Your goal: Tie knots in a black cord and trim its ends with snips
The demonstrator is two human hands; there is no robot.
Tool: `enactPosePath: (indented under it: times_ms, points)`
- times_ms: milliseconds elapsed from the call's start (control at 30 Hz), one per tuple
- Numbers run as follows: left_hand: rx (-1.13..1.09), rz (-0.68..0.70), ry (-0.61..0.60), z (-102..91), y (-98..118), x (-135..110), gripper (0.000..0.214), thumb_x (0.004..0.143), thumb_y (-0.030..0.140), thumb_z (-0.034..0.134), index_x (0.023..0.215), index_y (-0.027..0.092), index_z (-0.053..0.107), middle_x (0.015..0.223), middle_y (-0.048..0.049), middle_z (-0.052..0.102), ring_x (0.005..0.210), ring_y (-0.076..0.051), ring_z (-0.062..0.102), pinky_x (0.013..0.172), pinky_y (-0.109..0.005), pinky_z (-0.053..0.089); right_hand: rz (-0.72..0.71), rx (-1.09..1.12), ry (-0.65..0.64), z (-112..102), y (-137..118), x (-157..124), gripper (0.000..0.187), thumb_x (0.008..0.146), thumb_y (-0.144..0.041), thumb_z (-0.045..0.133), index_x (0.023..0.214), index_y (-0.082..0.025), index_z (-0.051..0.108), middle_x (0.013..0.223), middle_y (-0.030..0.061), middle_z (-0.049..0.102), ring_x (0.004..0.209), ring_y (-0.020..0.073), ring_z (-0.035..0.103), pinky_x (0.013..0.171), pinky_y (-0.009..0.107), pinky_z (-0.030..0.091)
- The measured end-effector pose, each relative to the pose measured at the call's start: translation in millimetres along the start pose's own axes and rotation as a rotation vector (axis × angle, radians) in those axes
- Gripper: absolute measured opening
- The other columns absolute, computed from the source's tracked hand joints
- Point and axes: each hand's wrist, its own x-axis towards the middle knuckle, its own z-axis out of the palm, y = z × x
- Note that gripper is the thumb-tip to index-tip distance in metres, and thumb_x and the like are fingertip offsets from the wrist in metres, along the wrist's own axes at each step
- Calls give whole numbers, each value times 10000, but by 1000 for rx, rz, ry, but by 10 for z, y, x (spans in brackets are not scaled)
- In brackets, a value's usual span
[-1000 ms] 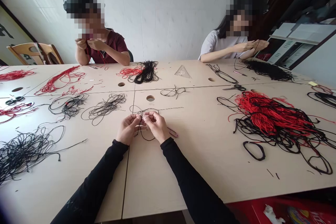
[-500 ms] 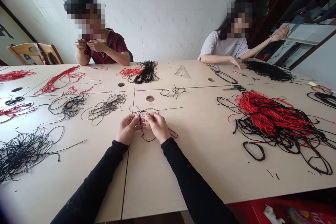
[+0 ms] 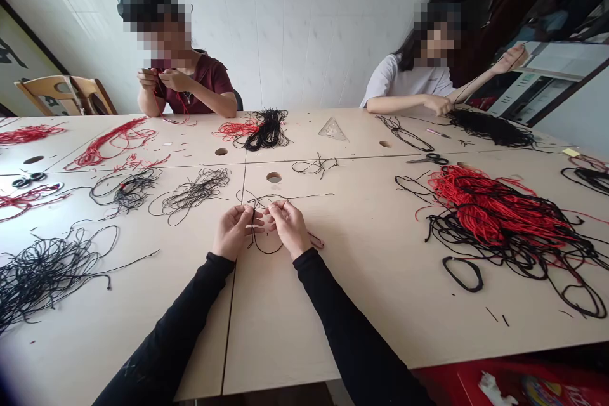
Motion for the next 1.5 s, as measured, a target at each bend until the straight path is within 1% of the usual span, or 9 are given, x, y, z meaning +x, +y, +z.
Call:
enactPosePath:
  times_ms: [233, 467, 567, 700, 900, 967, 1067, 1233, 1500]
  points:
    - [50, 83, -15, 1, -26, 10, 396, 718, 477, 710, 839, 129, 567, 771, -20, 581, 636, -110, 580, 563, -276, 567, -21, -21, 63, 11, -12, -19, 565, 778, -397, 657, 1261, -204, 437, 906, 31, 645, 725, 133, 566, 560, 230, 474]
    - [46, 80, -13, 1, -46, 20, 403, 722, 492, 702, 829, 136, 546, 727, -2, 561, 596, -97, 565, 547, -272, 566, 67, 355, -40, -31, -187, -35, 496, 708, -292, 701, 1170, -202, 543, 802, -14, 607, 626, 92, 517, 510, 201, 438]
    - [23, 84, 38, -18, -51, 39, 402, 721, 496, 701, 803, 140, 536, 704, 6, 547, 575, -91, 552, 531, -273, 566, -52, 437, 183, -154, -248, 14, 412, 699, -263, 665, 1096, -214, 564, 784, -30, 566, 611, 82, 504, 506, 190, 431]
    - [-1, 84, 111, -40, -52, 59, 393, 717, 484, 706, 803, 140, 537, 695, 7, 552, 561, -93, 561, 526, -276, 566, -169, 320, 583, -364, -242, 74, 491, 739, -282, 576, 1220, -237, 491, 1076, 43, 594, 845, 123, 570, 685, 247, 519]
    - [-2, 74, 128, -35, -21, 34, 371, 724, 456, 707, 811, 129, 554, 718, -15, 587, 586, -109, 592, 561, -291, 573, -213, -354, 709, -368, -169, 52, 512, 763, -256, 522, 1271, -193, 494, 1195, 144, 531, 874, 205, 561, 733, 371, 521]
    - [1, 72, 111, -25, -5, 19, 368, 724, 452, 710, 807, 125, 561, 726, -21, 594, 595, -115, 601, 573, -296, 574, -373, -532, 657, -268, -167, 16, 375, 806, -271, 509, 1162, -172, 572, 1121, 138, 563, 825, 205, 557, 740, 381, 514]
    - [4, 80, 68, -4, 6, 2, 363, 726, 448, 713, 812, 123, 576, 735, -31, 612, 600, -120, 610, 584, -298, 570, -551, -649, 350, -113, -149, -35, 284, 875, -319, 495, 1099, -182, 603, 1105, 127, 614, 979, 235, 570, 887, 414, 483]
    - [30, 101, 10, 32, -16, -9, 381, 708, 463, 728, 825, 127, 594, 740, -41, 644, 636, -134, 622, 622, -314, 574, -419, -617, -122, 10, -62, -79, 334, 911, -361, 488, 1185, -181, 553, 1132, 116, 648, 1048, 212, 610, 913, 362, 489]
    - [102, 136, 19, 46, -29, -12, 384, 731, 485, 694, 833, 134, 577, 771, -30, 601, 631, -124, 601, 548, -278, 564, -333, -585, -57, 0, -119, -102, 180, 904, -353, 460, 871, -207, 560, 600, -29, 541, 518, 133, 497, 561, 257, 421]
